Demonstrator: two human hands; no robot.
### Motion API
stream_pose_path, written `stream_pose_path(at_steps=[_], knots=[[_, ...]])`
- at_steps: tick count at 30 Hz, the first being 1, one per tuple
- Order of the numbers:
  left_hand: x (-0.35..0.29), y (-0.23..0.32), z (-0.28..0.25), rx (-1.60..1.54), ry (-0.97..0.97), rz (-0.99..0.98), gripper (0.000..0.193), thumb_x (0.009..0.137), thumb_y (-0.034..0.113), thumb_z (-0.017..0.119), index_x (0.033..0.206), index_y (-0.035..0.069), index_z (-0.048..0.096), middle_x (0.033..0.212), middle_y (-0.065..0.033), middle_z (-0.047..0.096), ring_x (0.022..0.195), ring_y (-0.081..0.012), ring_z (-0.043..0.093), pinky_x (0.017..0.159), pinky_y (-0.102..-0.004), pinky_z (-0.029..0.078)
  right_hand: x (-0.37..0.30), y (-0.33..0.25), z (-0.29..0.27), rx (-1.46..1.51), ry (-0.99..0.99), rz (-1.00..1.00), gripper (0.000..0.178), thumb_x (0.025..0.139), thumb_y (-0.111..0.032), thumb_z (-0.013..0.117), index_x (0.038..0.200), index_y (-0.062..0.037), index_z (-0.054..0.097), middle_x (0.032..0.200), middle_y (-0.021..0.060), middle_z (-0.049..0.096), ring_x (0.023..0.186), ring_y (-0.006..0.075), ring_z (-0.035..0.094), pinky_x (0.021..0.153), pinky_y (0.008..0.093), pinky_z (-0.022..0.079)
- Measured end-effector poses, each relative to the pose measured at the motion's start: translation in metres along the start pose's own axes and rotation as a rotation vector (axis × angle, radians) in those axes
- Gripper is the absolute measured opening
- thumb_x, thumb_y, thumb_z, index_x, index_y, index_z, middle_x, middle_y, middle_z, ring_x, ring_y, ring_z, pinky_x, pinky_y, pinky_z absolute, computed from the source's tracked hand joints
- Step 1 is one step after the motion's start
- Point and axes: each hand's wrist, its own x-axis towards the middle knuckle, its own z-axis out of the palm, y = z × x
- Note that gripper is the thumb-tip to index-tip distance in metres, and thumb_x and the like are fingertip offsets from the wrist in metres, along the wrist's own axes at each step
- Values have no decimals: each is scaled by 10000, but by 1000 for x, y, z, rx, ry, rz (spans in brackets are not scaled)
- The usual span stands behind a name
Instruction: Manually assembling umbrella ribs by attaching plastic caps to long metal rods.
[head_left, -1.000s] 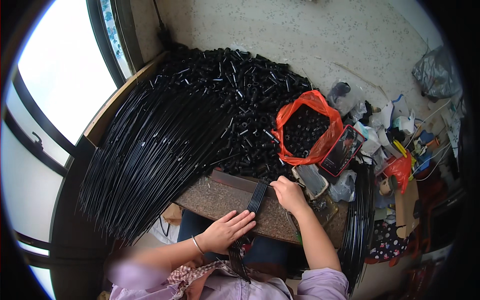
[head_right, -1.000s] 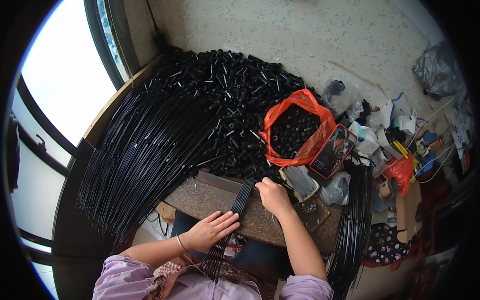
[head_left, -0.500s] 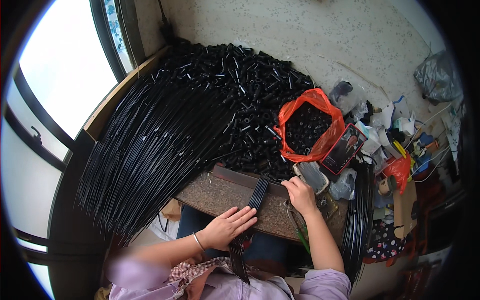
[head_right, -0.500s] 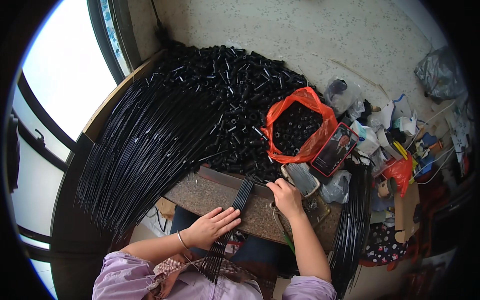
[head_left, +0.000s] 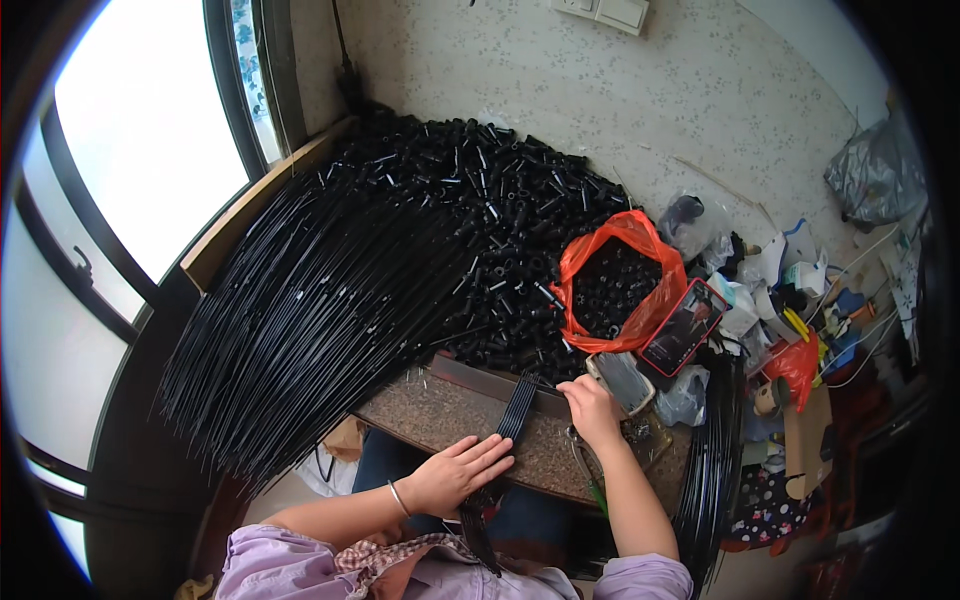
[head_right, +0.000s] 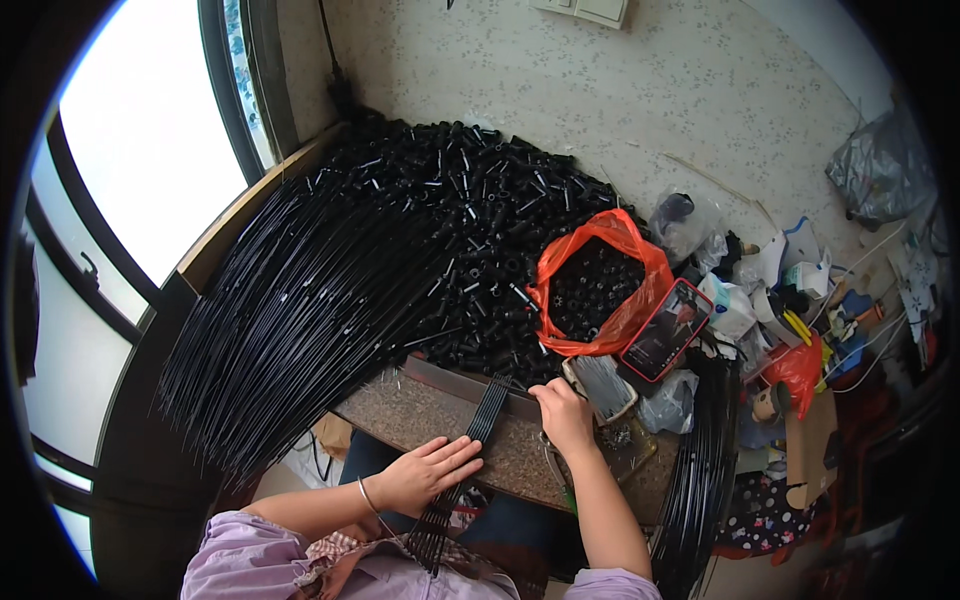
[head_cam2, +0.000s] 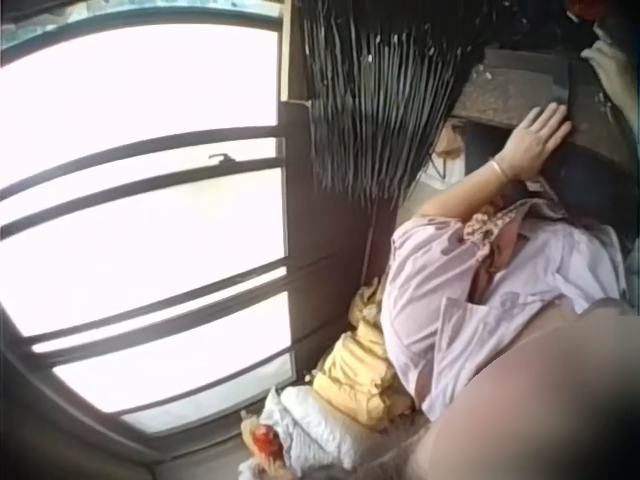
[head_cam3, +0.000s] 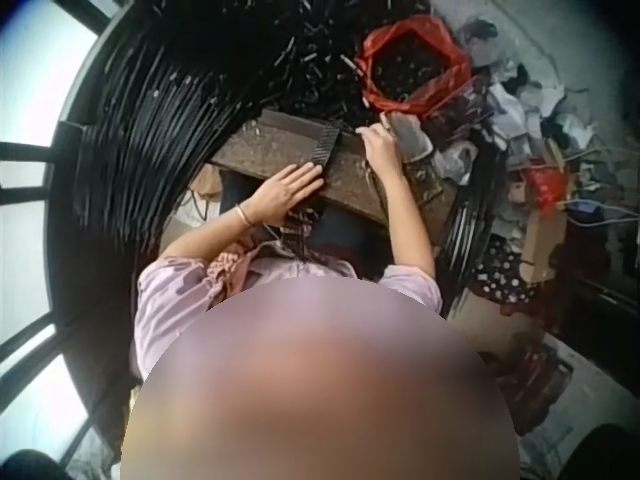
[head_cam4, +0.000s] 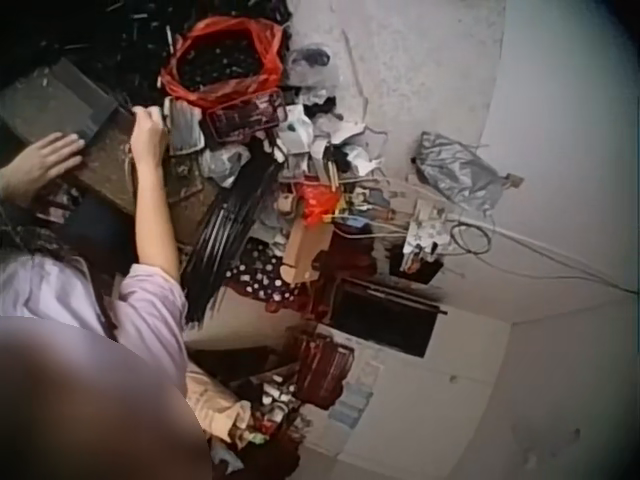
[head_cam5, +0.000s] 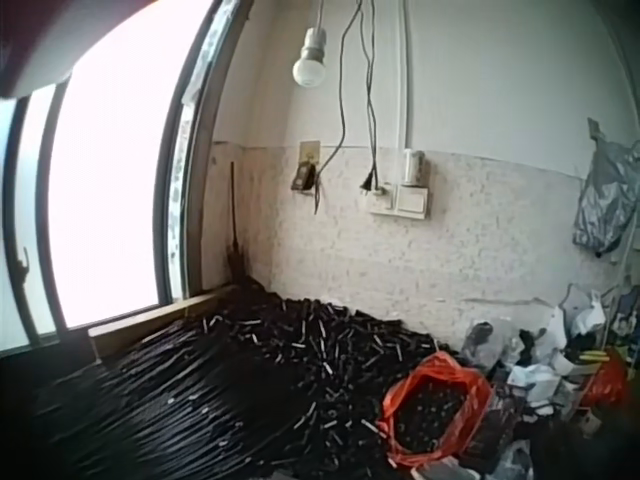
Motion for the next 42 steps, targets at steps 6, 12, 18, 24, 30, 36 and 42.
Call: stream_pose_path(at_steps=[6,12,18,24,30,36,42], knots=[[-3,2,2,-25,-7,-15,754,745,255,539,1398,41,228,1463,-152,204,1352,-266,219,1071,-391,210,3,-2,-4,177,-186,110,117,755,-29,612,857,-37,669,763,102,614,682,231,607,619,311,473],[-1,3,4,-20,21,0,783,721,252,545,1399,31,220,1464,-157,197,1357,-269,207,1074,-396,202,14,-15,26,118,-46,125,114,771,-103,626,857,-34,651,822,117,615,753,290,606,662,355,480],[-4,3,3,-16,21,-8,790,707,223,545,1393,11,217,1462,-169,197,1360,-279,197,1078,-403,192,14,21,-30,-154,224,178,137,751,-155,659,799,-27,655,747,113,578,701,306,573,624,381,464],[-3,10,0,134,-43,-16,941,636,385,675,1386,23,236,1446,-174,229,1341,-288,237,1068,-407,213,-19,59,-38,-371,51,182,93,716,-121,669,766,-45,653,784,83,559,818,276,560,667,385,465],[-11,21,0,-55,-12,-62,915,610,220,648,1393,16,221,1458,-167,208,1357,-276,207,1081,-407,181,-11,37,-40,-295,157,70,58,727,-53,641,771,-18,628,767,104,551,756,287,561,663,381,456],[-6,16,5,-10,-24,-50,887,624,221,627,1391,17,232,1461,-156,211,1355,-264,214,1078,-408,188,-7,-6,1,-8,0,-44,117,791,-51,569,887,-57,635,820,94,553,727,296,592,628,372,482],[-5,16,3,-2,-58,-62,846,651,214,600,1390,18,237,1460,-154,215,1354,-259,219,1073,-411,198,-5,-5,3,-32,-126,81,139,794,-45,572,900,-68,659,795,102,558,729,301,587,636,378,473]])
